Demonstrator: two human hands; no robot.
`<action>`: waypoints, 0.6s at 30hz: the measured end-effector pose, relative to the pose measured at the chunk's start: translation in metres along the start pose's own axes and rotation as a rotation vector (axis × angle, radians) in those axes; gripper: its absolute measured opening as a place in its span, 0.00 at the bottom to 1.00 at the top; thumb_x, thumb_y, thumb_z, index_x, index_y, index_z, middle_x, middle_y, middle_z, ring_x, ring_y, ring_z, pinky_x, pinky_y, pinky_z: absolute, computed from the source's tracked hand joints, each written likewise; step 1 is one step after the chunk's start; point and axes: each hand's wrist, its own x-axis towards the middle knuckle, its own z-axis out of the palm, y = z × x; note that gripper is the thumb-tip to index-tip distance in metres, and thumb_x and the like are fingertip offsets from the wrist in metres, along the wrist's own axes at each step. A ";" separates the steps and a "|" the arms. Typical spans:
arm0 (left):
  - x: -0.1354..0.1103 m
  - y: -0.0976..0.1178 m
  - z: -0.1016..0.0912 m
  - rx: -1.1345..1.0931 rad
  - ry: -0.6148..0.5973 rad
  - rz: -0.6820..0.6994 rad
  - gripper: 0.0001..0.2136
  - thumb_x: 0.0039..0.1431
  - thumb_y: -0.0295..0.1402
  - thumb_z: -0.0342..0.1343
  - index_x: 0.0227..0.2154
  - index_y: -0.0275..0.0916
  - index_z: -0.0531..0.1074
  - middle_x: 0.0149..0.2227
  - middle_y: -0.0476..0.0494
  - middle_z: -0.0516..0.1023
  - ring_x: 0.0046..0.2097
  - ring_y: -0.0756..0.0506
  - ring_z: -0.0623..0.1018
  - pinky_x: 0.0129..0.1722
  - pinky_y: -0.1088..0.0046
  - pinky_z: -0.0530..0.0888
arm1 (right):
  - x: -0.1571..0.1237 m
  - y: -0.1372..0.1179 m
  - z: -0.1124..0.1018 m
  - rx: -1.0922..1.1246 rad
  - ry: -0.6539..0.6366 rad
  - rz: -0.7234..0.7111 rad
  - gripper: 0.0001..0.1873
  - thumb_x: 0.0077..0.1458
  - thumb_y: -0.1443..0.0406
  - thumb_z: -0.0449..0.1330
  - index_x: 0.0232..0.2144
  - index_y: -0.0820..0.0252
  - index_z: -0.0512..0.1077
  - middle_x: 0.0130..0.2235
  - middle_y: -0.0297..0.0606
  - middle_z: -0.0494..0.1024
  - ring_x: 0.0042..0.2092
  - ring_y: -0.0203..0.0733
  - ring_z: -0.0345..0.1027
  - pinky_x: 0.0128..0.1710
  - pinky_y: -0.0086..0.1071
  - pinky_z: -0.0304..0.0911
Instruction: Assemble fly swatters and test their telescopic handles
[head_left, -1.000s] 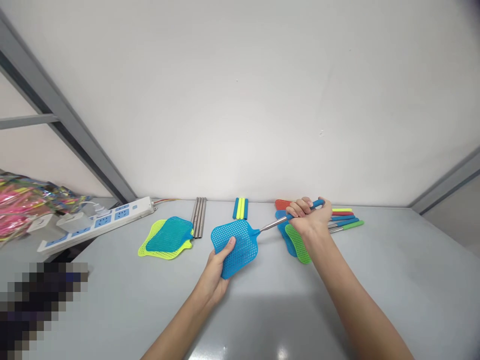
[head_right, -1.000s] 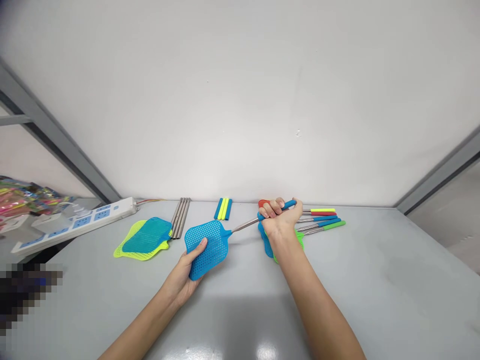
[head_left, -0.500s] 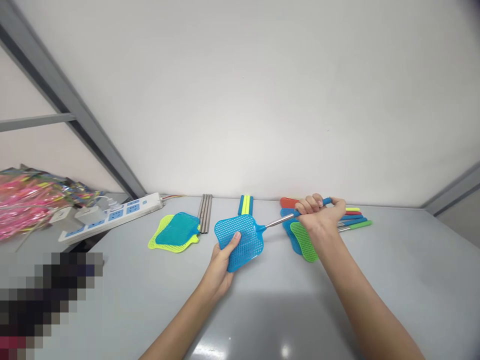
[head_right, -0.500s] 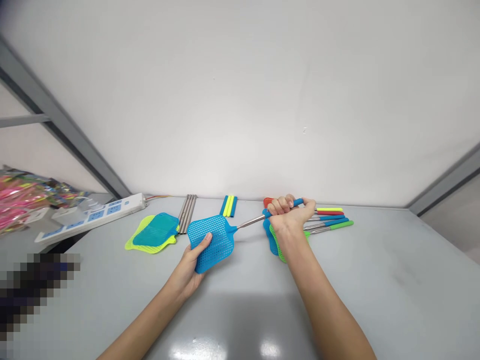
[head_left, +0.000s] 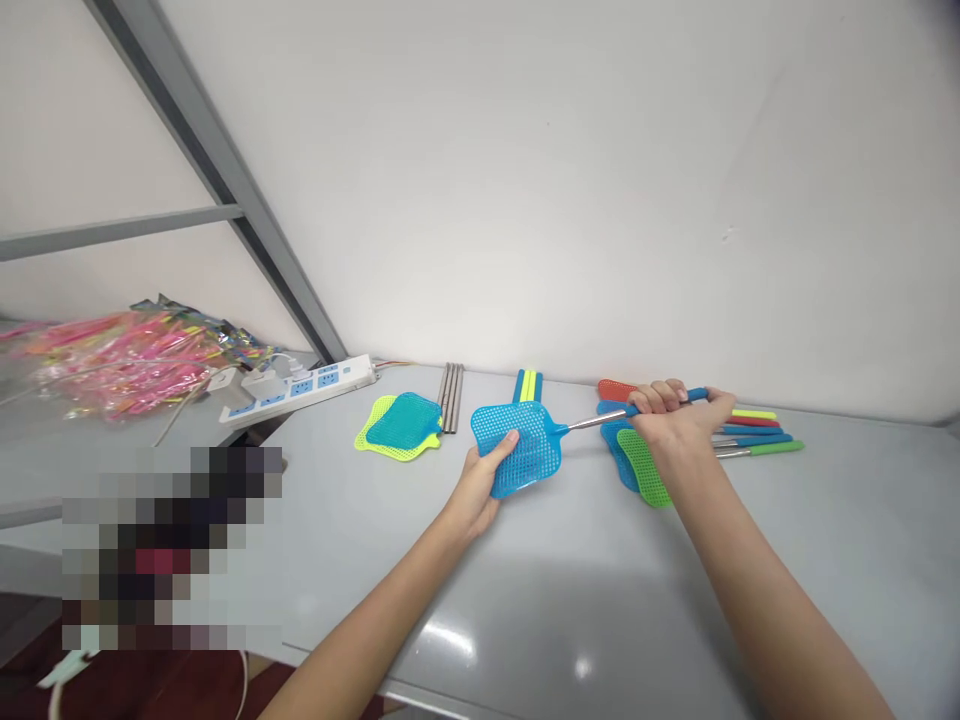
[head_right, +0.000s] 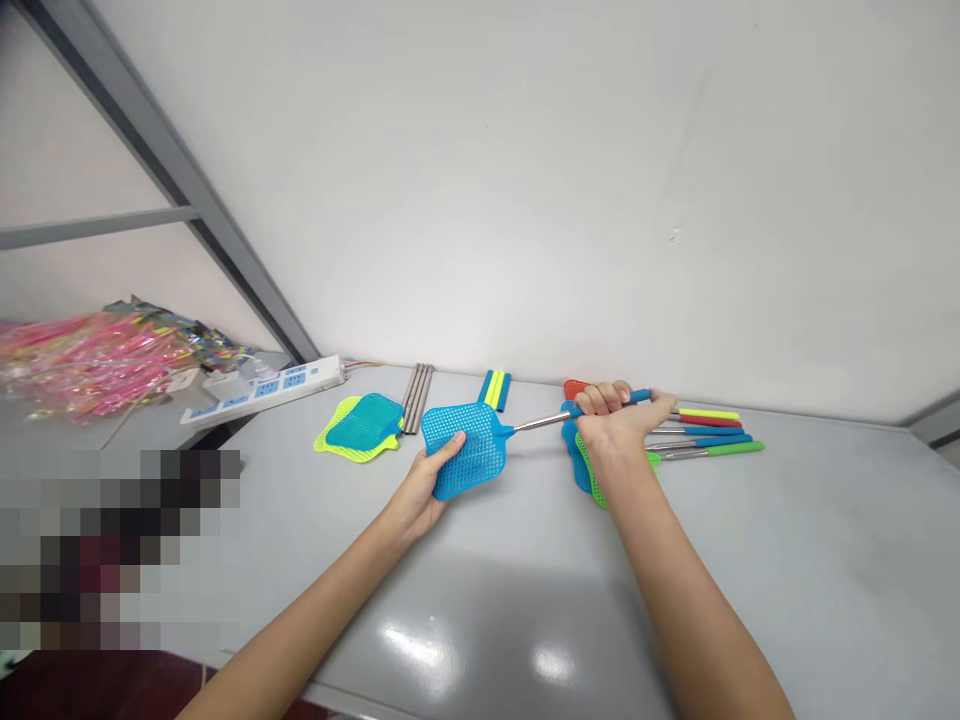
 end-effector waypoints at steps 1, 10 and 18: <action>0.000 0.000 -0.001 0.001 -0.005 0.006 0.16 0.45 0.34 0.55 0.39 0.34 0.67 0.42 0.38 0.71 0.41 0.42 0.72 0.43 0.63 0.67 | 0.000 0.001 0.000 -0.002 0.004 -0.009 0.13 0.41 0.58 0.40 0.14 0.57 0.43 0.11 0.25 0.40 0.13 0.30 0.32 0.10 0.27 0.34; 0.003 0.000 -0.002 0.006 -0.012 0.024 0.17 0.45 0.34 0.55 0.40 0.35 0.67 0.42 0.39 0.71 0.41 0.42 0.72 0.43 0.63 0.67 | 0.005 0.003 -0.004 -0.034 -0.032 -0.030 0.14 0.43 0.57 0.39 0.13 0.58 0.46 0.10 0.26 0.43 0.13 0.29 0.35 0.09 0.26 0.38; 0.007 0.003 -0.005 0.012 0.029 0.043 0.17 0.44 0.34 0.56 0.40 0.35 0.67 0.43 0.39 0.71 0.42 0.42 0.72 0.42 0.63 0.68 | 0.003 0.018 -0.005 -0.034 -0.055 -0.099 0.16 0.45 0.56 0.40 0.15 0.59 0.53 0.13 0.26 0.49 0.14 0.29 0.44 0.12 0.24 0.47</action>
